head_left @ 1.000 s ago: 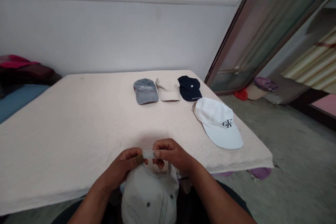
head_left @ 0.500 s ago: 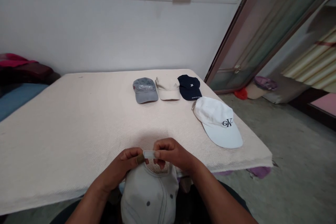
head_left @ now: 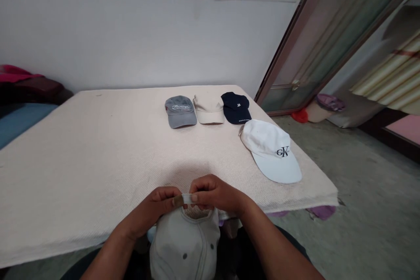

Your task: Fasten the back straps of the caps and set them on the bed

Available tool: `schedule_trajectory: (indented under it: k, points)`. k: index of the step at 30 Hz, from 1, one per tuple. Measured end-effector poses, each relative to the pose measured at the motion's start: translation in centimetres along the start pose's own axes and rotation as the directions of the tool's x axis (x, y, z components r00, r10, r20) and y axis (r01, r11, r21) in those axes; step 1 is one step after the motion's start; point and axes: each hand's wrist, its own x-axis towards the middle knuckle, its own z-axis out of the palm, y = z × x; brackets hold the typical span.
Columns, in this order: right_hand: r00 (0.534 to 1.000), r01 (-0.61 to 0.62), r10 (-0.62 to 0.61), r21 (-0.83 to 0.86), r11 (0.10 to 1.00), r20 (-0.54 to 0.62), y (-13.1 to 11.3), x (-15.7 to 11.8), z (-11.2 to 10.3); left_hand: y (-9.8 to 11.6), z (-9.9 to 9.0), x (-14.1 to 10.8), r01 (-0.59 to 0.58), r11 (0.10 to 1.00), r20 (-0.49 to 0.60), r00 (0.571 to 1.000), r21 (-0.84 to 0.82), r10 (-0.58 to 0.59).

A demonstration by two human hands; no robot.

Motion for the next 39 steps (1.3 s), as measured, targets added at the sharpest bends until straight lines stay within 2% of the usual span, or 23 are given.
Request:
schedule_trajectory:
  k: [6, 14, 24, 32, 35, 39]
  points:
    - [0.999, -0.009, 0.007, 0.05, 0.999, 0.039, 0.6, 0.3, -0.2, -0.2, -0.1, 0.1, 0.005, 1.0, 0.0, 1.0, 0.006, -0.005]
    - [1.0, 0.017, -0.015, 0.202, 0.979, -0.009, 1.3, 0.9, 0.3, -0.1, 0.1, -0.1, 0.005, 1.0, 0.009, 1.0, -0.008, -0.005]
    - [0.999, -0.005, 0.003, 0.03, 1.0, 0.044, 1.0, 0.8, -0.1, 0.1, 0.1, -0.1, 0.045, 0.995, 0.057, 0.997, 0.086, -0.05]
    - [0.998, 0.02, -0.027, -0.124, 0.992, -0.051, 1.0, 0.9, 0.1, 0.3, 0.6, -0.2, 0.024, 0.997, -0.065, 0.998, 0.079, -0.019]
    - [0.999, 0.006, -0.011, -0.126, 0.992, -0.036, 0.9, 0.7, 0.1, 0.4, 0.9, -0.2, 0.054, 0.997, -0.041, 0.998, 0.05, -0.052]
    - [0.999, -0.032, 0.033, -0.042, 0.999, 0.018, 0.9, 0.6, 0.0, 0.7, 1.2, -0.1, 0.051, 0.999, 0.027, 0.998, 0.007, -0.051]
